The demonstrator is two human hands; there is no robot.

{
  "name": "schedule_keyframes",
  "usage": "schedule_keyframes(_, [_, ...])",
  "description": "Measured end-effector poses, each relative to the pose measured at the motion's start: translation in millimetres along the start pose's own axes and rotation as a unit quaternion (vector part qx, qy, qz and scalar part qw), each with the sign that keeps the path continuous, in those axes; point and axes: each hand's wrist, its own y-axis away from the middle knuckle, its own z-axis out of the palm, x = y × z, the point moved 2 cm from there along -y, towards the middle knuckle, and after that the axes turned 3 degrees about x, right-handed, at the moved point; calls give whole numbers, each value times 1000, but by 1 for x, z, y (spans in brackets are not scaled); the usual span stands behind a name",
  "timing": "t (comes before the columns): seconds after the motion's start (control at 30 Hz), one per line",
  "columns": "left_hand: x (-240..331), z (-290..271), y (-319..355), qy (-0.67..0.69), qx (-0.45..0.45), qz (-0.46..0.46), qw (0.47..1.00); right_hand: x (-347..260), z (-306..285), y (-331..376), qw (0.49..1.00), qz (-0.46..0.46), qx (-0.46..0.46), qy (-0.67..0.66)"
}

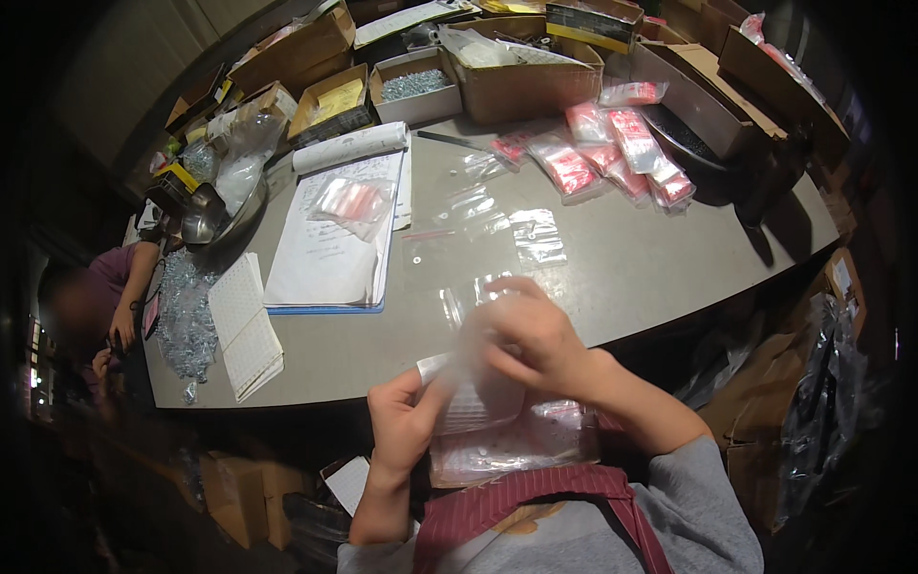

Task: The person packs small items into plastic bags and places them into a cardboard box. They then write on a piece of paper with a marker.

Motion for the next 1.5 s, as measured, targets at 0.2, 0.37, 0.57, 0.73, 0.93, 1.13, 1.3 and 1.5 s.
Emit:
schedule_keyframes(0.2, [6,-4,-3,61,-44,-65,995,31,-16,-34,975,-112,-16,191])
schedule_keyframes(0.37, [0,-7,-2,83,-44,-73,993,44,-7,-31,949,-171,-132,228])
schedule_keyframes(0.57, [15,-15,11,163,-24,-78,983,16,-40,-14,966,-75,-209,130])
schedule_keyframes(0.73, [33,-27,26,224,-23,-78,971,-3,-49,4,980,14,-188,-58])
schedule_keyframes(0.93, [33,-13,27,172,-3,-89,981,-31,-33,-6,991,11,-108,-80])
schedule_keyframes(1.13, [25,0,23,163,-24,-92,982,-28,-18,-3,995,-53,-87,-18])
schedule_keyframes(1.3, [11,14,7,92,-38,-56,993,-19,-19,5,994,-93,-39,43])
schedule_keyframes(1.5, [6,26,-10,43,-49,-6,998,-2,-31,3,998,-22,-54,-17])
